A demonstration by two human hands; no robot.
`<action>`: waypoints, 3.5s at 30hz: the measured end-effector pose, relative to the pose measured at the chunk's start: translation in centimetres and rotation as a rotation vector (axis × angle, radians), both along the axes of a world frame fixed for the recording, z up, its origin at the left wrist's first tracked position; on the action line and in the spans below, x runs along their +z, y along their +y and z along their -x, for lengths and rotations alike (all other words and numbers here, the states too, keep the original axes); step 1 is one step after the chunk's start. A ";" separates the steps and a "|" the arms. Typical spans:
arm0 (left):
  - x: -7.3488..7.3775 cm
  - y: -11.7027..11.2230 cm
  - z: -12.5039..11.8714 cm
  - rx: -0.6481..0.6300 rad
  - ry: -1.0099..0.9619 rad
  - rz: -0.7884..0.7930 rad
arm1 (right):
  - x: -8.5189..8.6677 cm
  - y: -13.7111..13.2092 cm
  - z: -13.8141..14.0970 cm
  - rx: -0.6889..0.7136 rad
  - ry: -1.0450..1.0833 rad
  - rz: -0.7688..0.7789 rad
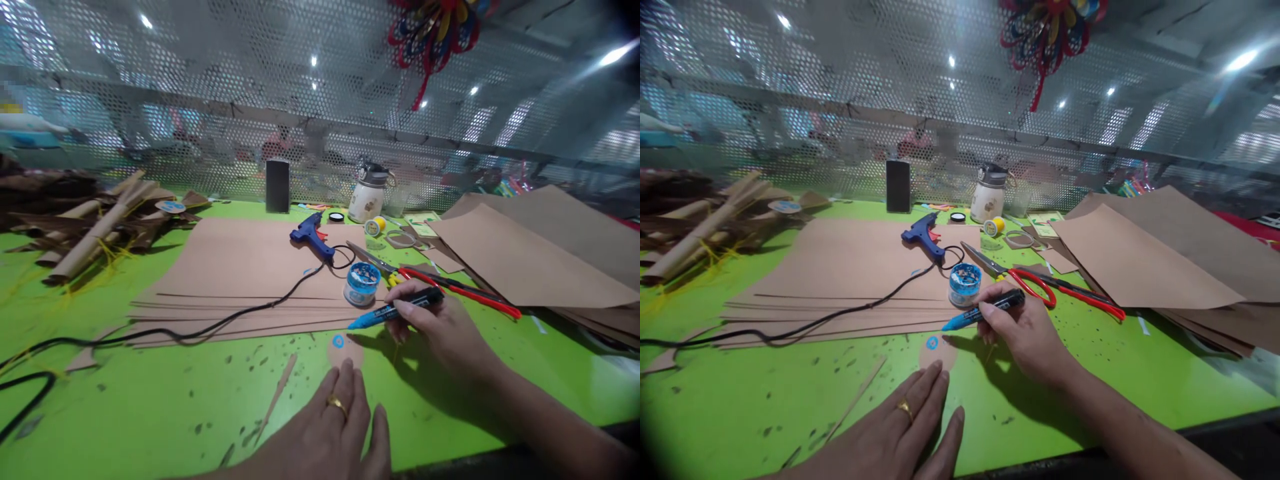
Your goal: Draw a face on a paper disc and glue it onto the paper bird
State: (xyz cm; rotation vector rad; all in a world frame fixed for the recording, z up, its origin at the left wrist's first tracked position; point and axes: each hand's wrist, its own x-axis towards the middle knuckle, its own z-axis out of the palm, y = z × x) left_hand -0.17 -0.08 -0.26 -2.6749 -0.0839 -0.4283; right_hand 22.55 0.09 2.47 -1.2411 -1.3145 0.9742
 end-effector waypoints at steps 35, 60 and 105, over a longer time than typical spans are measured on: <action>1.5 -0.9 -0.2 0.054 0.129 0.100 | 0.2 0.3 0.5 -0.021 -0.052 0.017; 1.0 -0.6 -0.4 0.036 0.098 0.059 | -0.8 0.4 0.3 0.011 -0.135 -0.035; 1.4 -0.8 -0.2 0.043 0.053 0.133 | -0.3 0.2 0.2 -0.037 -0.114 -0.025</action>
